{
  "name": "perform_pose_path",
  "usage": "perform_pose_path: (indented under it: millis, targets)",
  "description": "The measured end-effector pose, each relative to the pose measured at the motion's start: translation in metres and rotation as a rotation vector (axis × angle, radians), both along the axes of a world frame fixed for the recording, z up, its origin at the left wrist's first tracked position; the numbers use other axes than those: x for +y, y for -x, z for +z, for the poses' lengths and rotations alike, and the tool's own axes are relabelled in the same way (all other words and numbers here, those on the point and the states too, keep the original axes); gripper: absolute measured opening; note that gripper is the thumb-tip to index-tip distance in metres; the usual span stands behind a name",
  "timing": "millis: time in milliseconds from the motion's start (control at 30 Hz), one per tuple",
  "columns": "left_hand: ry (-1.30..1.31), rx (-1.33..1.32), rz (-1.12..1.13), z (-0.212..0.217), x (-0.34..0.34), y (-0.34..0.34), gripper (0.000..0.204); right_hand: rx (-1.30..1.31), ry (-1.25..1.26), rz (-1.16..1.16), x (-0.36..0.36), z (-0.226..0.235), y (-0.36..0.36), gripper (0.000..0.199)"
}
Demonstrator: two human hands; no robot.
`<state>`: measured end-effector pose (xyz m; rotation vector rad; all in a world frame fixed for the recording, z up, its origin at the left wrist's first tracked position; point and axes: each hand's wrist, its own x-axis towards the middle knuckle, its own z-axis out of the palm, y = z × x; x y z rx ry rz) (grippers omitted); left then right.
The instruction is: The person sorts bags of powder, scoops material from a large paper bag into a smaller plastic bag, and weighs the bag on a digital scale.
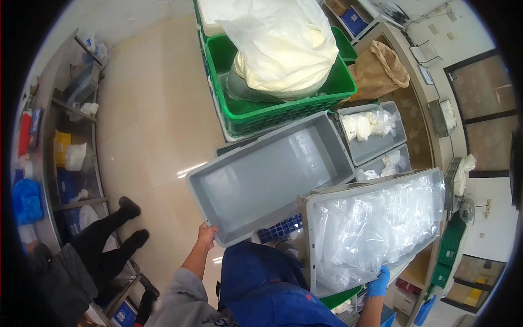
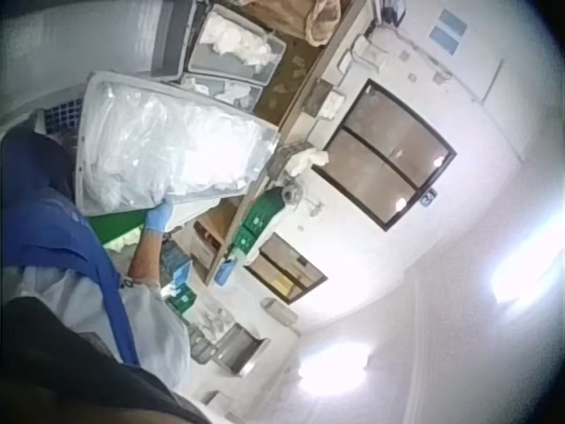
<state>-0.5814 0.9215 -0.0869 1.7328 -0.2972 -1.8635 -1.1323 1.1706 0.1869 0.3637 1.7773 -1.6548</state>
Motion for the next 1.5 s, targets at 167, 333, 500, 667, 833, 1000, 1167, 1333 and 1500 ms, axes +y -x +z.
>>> perform_pose_path:
  millis: [167,333,500,667,833,1000,1167,1333,1500]
  targets:
    - [0.138,-0.113,-0.12,-0.05,-0.06,0.054,0.035,0.025,-0.074,0.081,-0.021,0.007,-0.01,0.032]
    - [0.072,-0.062,-0.031,-0.065,-0.101,0.084,0.031,0.048,-0.14,0.115,-0.046,0.006,-0.024,0.037]
    - [0.076,-0.024,0.067,-0.083,-0.097,0.101,0.023,0.068,-0.085,0.228,-0.085,-0.028,-0.024,0.044]
    - [0.016,0.234,0.156,-0.085,-0.09,0.087,0.033,-0.077,-0.035,0.278,-0.138,-0.124,-0.026,0.05]
    - [-0.182,0.098,0.044,-0.041,-0.077,0.077,0.059,-0.236,0.061,0.253,-0.232,-0.197,-0.088,0.043]
    - [-0.046,0.43,0.253,-0.057,-0.036,0.086,0.067,-0.355,0.061,0.262,-0.309,-0.216,-0.155,0.038]
    - [-0.058,0.504,0.327,-0.023,-0.056,0.079,0.062,-0.382,0.069,0.363,-0.311,-0.243,-0.135,0.037]
    - [-0.157,0.407,0.324,-0.015,-0.068,0.066,0.054,-0.354,-0.045,0.504,-0.319,-0.251,-0.129,0.034]
    - [0.017,0.212,0.183,-0.036,-0.057,0.05,0.043,-0.279,-0.078,0.552,-0.313,-0.258,-0.132,0.033]
